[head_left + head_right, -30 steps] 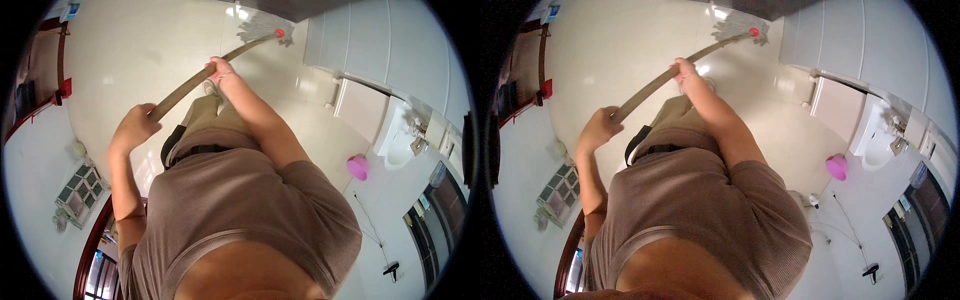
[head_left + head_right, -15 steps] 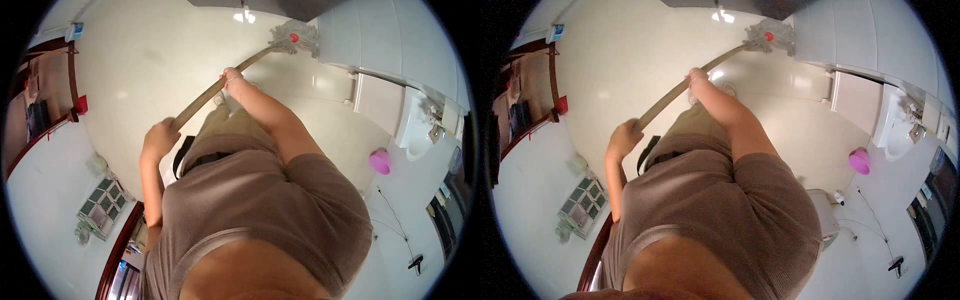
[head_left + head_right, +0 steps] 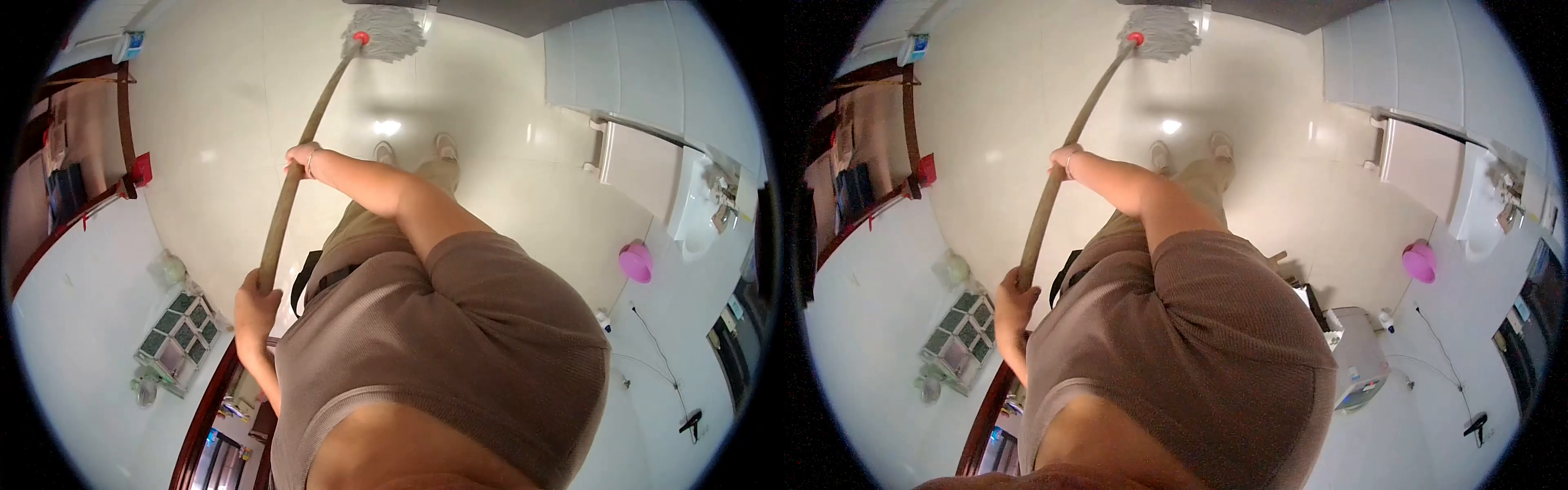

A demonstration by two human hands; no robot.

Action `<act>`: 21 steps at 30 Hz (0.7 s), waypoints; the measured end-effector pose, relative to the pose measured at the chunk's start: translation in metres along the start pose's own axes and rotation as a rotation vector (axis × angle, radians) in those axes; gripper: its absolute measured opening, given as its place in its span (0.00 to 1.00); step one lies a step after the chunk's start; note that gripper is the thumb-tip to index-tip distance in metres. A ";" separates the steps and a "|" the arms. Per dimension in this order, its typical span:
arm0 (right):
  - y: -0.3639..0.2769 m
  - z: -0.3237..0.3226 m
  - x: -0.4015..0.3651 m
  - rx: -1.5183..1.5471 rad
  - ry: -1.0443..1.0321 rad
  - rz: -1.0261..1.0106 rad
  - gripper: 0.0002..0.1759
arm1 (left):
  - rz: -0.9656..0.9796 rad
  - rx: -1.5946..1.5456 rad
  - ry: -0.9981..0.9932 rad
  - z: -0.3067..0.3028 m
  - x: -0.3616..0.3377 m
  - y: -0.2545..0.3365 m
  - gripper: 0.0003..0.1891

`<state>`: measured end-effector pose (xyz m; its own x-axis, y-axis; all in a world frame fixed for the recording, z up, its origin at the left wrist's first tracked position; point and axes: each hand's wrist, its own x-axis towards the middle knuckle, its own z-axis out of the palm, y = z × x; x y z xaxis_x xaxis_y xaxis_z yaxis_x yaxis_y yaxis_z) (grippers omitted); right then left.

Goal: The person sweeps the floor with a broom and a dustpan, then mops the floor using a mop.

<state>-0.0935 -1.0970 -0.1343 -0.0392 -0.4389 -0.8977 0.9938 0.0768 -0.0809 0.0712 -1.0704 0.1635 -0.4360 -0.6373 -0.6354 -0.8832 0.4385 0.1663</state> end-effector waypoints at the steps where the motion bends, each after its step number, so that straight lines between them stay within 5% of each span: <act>1: 0.010 0.005 0.001 0.055 -0.077 0.024 0.10 | -0.001 0.040 -0.050 -0.014 -0.004 -0.003 0.20; 6: 0.024 0.033 -0.041 0.295 -0.151 0.037 0.11 | 0.025 -0.012 -0.163 -0.087 -0.008 -0.009 0.19; 10: 0.011 0.016 -0.054 0.402 -0.124 0.006 0.09 | -0.068 0.056 -0.257 -0.120 0.002 0.042 0.18; 21: -0.045 -0.171 -0.078 0.680 0.025 -0.174 0.12 | 0.325 0.319 -0.540 -0.054 0.053 0.175 0.17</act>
<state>-0.1528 -0.9128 -0.1344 -0.1978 -0.3731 -0.9064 0.8174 -0.5731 0.0575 -0.1157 -1.0619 0.1997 -0.4498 -0.0748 -0.8900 -0.5929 0.7702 0.2349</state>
